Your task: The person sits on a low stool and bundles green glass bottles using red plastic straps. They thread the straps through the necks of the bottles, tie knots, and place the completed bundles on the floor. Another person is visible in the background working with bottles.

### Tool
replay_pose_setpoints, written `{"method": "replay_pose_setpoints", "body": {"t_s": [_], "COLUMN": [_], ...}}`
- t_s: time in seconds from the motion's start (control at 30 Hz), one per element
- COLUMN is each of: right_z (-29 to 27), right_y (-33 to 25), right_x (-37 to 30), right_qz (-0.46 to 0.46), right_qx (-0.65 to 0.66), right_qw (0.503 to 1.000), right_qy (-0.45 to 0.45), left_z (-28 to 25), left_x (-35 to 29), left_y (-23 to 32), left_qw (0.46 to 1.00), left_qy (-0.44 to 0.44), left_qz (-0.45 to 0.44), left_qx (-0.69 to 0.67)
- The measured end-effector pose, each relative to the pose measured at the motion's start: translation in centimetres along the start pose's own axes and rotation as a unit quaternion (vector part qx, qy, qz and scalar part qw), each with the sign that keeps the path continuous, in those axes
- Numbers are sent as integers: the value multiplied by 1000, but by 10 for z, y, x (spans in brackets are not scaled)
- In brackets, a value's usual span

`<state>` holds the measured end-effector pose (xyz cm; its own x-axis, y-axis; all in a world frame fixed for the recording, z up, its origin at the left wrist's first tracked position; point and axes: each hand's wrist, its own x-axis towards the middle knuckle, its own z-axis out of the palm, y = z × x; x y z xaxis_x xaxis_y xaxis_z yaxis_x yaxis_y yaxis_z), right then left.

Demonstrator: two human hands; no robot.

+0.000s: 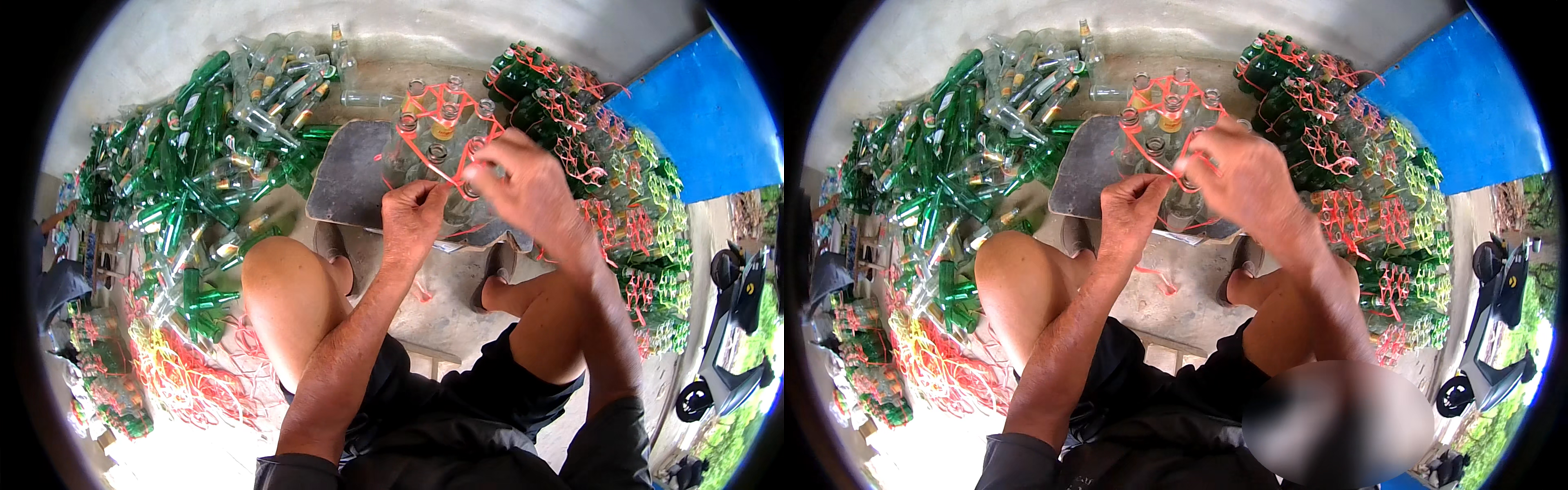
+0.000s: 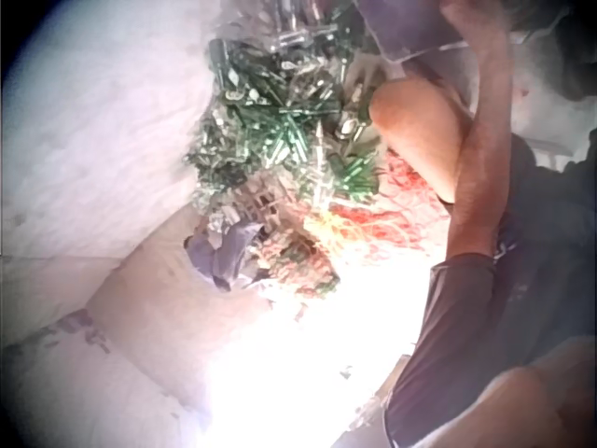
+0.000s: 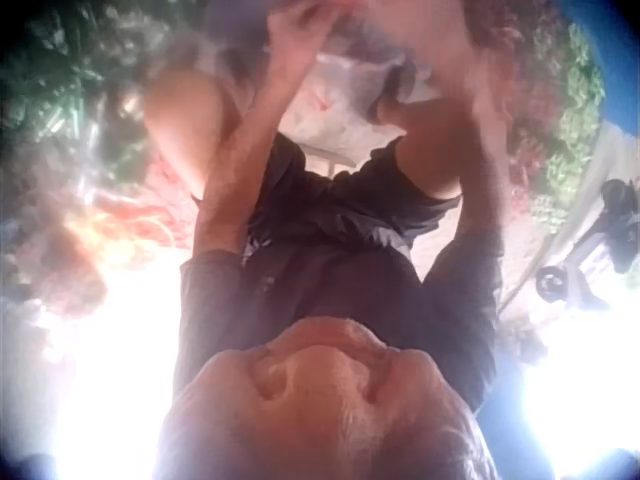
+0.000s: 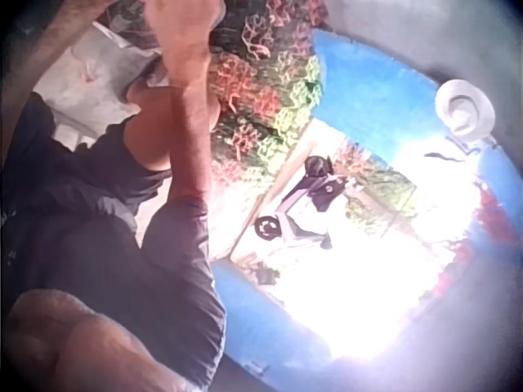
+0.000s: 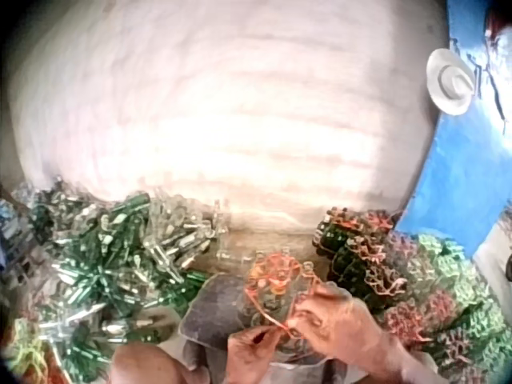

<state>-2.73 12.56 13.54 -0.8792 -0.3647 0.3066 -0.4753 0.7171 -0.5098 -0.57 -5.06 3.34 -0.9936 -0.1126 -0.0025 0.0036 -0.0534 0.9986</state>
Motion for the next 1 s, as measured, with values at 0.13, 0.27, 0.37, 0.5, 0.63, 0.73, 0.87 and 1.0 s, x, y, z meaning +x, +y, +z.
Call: {"method": "replay_pose_setpoints", "body": {"t_s": [0.13,0.27,0.37,0.5,0.63,0.73,0.87,1.0], "right_z": [25,33,33,31,32,46,42,45], "right_y": [-13,-8,-14,-12,3,-3,0,2], "right_x": [-28,-34,-34,-35,-48,-37,-43,-46], "right_qz": [-19,-20,-4,-5,-64,-58,-20,-17], "right_qx": [-86,-79,-82,-76,-190,-192,-153,-165], "right_qw": [995,993,994,992,976,975,982,978], "right_qy": [55,81,70,98,83,91,111,128], "left_z": [-4,-8,-15,-16,-16,-32,-22,-29], "left_x": [0,-2,4,8,5,14,24,39], "left_y": [5,16,10,13,25,21,27,33], "left_qw": [999,999,995,983,940,951,957,950], "left_qy": [-8,-14,-7,-11,-29,-32,-73,-130], "left_qz": [4,-2,47,100,103,124,151,130], "left_qx": [37,43,87,150,324,282,235,253]}}
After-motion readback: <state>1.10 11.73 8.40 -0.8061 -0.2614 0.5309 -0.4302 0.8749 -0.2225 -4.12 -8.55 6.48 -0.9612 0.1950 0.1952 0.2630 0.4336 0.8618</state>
